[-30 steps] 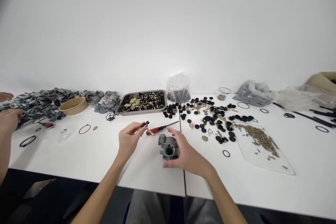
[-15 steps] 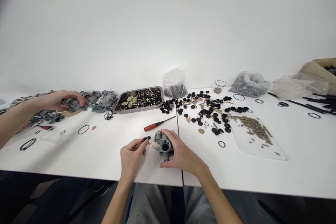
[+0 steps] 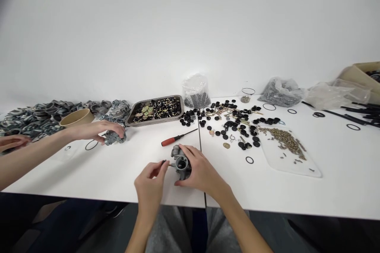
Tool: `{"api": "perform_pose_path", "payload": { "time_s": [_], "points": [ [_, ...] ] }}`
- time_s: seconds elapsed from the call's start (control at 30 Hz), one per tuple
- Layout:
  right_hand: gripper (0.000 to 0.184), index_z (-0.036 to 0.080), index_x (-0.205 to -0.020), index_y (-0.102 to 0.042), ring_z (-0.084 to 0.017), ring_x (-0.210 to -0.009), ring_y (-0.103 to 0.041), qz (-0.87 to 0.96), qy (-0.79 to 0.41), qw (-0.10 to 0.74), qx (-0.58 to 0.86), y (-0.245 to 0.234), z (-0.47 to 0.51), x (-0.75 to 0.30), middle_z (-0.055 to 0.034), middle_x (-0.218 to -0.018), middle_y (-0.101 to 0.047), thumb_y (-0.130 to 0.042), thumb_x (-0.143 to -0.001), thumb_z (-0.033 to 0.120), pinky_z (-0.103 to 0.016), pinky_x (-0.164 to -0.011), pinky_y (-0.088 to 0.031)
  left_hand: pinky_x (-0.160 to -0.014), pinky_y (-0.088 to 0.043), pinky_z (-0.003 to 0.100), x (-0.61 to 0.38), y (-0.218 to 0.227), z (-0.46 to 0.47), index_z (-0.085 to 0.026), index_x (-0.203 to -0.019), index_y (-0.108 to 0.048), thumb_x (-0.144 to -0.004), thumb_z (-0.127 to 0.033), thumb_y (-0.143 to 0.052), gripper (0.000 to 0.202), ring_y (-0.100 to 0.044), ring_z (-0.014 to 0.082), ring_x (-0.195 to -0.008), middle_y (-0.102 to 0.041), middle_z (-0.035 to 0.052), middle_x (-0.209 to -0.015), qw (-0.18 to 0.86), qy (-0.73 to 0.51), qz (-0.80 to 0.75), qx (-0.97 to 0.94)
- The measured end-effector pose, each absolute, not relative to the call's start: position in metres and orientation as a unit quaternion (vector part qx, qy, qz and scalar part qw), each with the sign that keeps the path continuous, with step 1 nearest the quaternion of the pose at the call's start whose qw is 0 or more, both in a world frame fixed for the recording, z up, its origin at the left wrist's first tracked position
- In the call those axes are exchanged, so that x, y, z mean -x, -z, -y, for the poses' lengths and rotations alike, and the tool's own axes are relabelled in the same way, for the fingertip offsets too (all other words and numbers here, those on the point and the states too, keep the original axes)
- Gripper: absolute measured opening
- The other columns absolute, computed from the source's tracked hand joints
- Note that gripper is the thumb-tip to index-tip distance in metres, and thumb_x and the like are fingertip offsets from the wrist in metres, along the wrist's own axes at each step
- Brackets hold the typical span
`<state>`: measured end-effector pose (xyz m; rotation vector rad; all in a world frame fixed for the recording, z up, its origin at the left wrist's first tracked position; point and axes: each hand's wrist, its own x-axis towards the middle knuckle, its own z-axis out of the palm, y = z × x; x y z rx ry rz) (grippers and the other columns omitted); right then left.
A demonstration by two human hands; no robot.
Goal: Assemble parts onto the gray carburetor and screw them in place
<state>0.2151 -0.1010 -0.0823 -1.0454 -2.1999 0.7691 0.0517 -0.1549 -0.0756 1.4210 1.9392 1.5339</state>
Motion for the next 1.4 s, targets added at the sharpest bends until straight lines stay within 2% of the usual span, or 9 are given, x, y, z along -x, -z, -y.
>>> {"api": "perform_pose_path", "payload": {
  "time_s": [0.17,0.2,0.33,0.47,0.57,0.77,1.0,1.23,1.4],
  "points": [
    [0.092,0.027,-0.152,-0.026,-0.03,-0.128,-0.047,0.831,-0.285,0.293,0.378,0.079,0.101,-0.212,-0.0115,-0.143,-0.042,-0.076,-0.075,0.041,-0.046,-0.105,-0.047,-0.064,-0.048,0.022,-0.073,0.073,0.172,-0.016,-0.104,-0.07,-0.092,-0.037,-0.051,0.031,-0.062,0.0153,-0.08,-0.066,0.0085,-0.094,0.21,-0.545,-0.635,-0.506],
    [0.094,0.028,-0.151,-0.026,-0.03,-0.129,-0.046,0.832,-0.282,0.289,0.381,0.079,0.102,-0.213,-0.0111,-0.143,-0.042,-0.077,-0.073,0.041,-0.046,-0.106,-0.046,-0.066,-0.048,0.022,-0.07,0.073,0.173,-0.017,-0.104,-0.071,-0.092,-0.037,-0.052,0.03,-0.063,0.0158,-0.082,-0.066,0.0084,-0.095,0.239,-0.552,-0.626,-0.496],
    [0.102,0.029,-0.152,-0.025,-0.029,-0.131,-0.044,0.838,-0.276,0.276,0.381,0.08,0.103,-0.212,-0.0089,-0.144,-0.041,-0.081,-0.067,0.039,-0.043,-0.108,-0.045,-0.073,-0.048,0.024,-0.043,0.074,0.165,-0.015,-0.07,-0.071,-0.087,-0.039,-0.06,0.031,-0.061,0.0159,-0.076,-0.065,0.0054,-0.074,0.371,-0.56,-0.586,-0.453],
    [0.105,0.03,-0.153,-0.02,-0.027,-0.133,-0.042,0.841,-0.275,0.269,0.381,0.081,0.104,-0.211,-0.0078,-0.147,-0.038,-0.08,-0.068,0.042,-0.041,-0.108,-0.045,-0.072,-0.05,0.026,-0.025,0.071,0.155,-0.015,-0.085,-0.076,-0.08,-0.035,-0.069,0.023,-0.062,0.0151,-0.068,-0.067,0.004,-0.065,0.46,-0.545,-0.561,-0.42],
    [0.106,0.031,-0.154,-0.018,-0.027,-0.132,-0.043,0.842,-0.278,0.264,0.381,0.08,0.105,-0.212,-0.0071,-0.147,-0.038,-0.08,-0.069,0.042,-0.04,-0.108,-0.044,-0.07,-0.052,0.025,-0.025,0.069,0.155,-0.015,-0.088,-0.077,-0.078,-0.033,-0.071,0.022,-0.064,0.0157,-0.069,-0.07,0.0055,-0.069,0.447,-0.548,-0.56,-0.432],
    [0.107,0.031,-0.153,-0.021,-0.027,-0.131,-0.044,0.839,-0.281,0.27,0.379,0.078,0.105,-0.211,-0.0072,-0.144,-0.04,-0.083,-0.066,0.037,-0.04,-0.108,-0.044,-0.069,-0.055,0.023,-0.03,0.079,0.158,-0.017,-0.083,-0.076,-0.08,-0.028,-0.069,0.014,-0.067,0.0147,-0.071,-0.072,0.0056,-0.08,0.333,-0.588,-0.55,-0.491],
    [0.102,0.032,-0.152,-0.021,-0.027,-0.131,-0.043,0.838,-0.284,0.274,0.377,0.077,0.105,-0.212,-0.0066,-0.146,-0.039,-0.08,-0.07,0.04,-0.039,-0.106,-0.046,-0.07,-0.054,0.023,-0.034,0.086,0.162,-0.018,-0.085,-0.074,-0.087,-0.03,-0.06,0.019,-0.067,0.015,-0.074,-0.072,0.0055,-0.085,0.266,-0.547,-0.588,-0.533],
    [0.105,0.031,-0.153,-0.021,-0.028,-0.131,-0.044,0.838,-0.286,0.278,0.372,0.078,0.105,-0.212,-0.0082,-0.145,-0.04,-0.082,-0.068,0.037,-0.04,-0.106,-0.046,-0.069,-0.054,0.026,-0.038,0.076,0.166,-0.017,-0.087,-0.077,-0.082,-0.035,-0.067,0.021,-0.066,0.0167,-0.071,-0.071,0.0051,-0.074,0.383,-0.568,-0.59,-0.426],
    [0.105,0.03,-0.153,-0.021,-0.029,-0.129,-0.046,0.839,-0.284,0.28,0.37,0.082,0.103,-0.212,-0.0094,-0.144,-0.041,-0.081,-0.068,0.039,-0.042,-0.104,-0.047,-0.069,-0.054,0.027,-0.034,0.073,0.162,-0.017,-0.083,-0.078,-0.08,-0.033,-0.07,0.018,-0.065,0.0172,-0.074,-0.071,0.0067,-0.08,0.408,-0.575,-0.57,-0.423]
  ]
}}
